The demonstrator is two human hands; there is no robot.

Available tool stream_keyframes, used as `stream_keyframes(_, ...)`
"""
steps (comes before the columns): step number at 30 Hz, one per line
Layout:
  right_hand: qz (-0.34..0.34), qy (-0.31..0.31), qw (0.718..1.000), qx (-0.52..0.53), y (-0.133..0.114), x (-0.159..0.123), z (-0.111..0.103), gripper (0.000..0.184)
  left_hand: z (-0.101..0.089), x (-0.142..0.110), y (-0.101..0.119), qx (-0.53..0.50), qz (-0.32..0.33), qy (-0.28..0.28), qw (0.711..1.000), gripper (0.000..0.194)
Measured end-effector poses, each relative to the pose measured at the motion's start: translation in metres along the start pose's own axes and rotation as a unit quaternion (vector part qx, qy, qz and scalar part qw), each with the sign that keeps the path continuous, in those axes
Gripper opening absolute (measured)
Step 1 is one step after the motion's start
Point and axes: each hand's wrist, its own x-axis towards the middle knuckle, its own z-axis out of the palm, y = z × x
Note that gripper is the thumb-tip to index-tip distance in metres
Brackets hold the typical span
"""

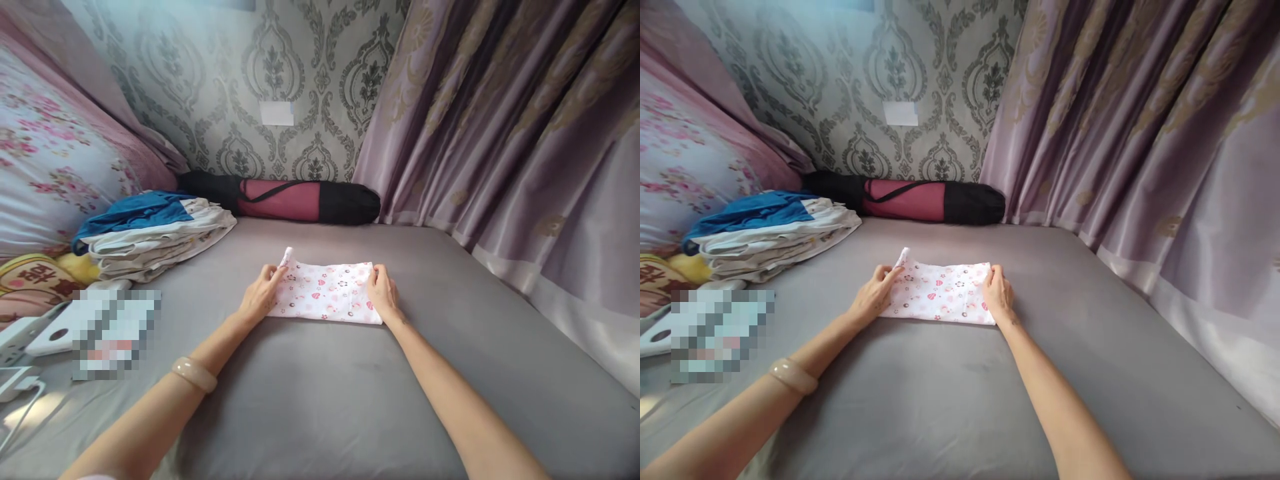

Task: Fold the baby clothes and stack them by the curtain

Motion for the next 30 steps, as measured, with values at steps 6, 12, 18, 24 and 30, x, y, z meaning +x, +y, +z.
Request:
stream_keyframes(6,0.048,-0.077,0.995,-0.035,0.0,0.005,-0.002,0.033,0.004,0.002,-0.005,-0.022,-0.103,-0.02,0.994,0.042)
stream_keyframes(12,0.032,-0.092,0.994,-0.049,0.0,0.006,-0.02,0.038,-0.003,0.003,-0.008,-0.013,-0.105,0.044,0.993,0.038)
stream_keyframes(18,-0.253,-0.041,0.964,-0.066,-0.057,-0.03,-0.001,0.044,0.007,0.024,0.038,0.01,0.086,0.029,0.996,0.038)
stream_keyframes(24,-0.327,-0.094,0.939,-0.058,-0.079,-0.037,0.04,0.056,0.036,0.035,0.073,0.091,0.06,0.02,0.994,0.047)
stream_keyframes(30,-0.301,-0.136,0.942,-0.055,-0.069,-0.035,0.049,0.059,0.044,0.03,0.065,0.107,0.042,-0.042,0.992,0.052)
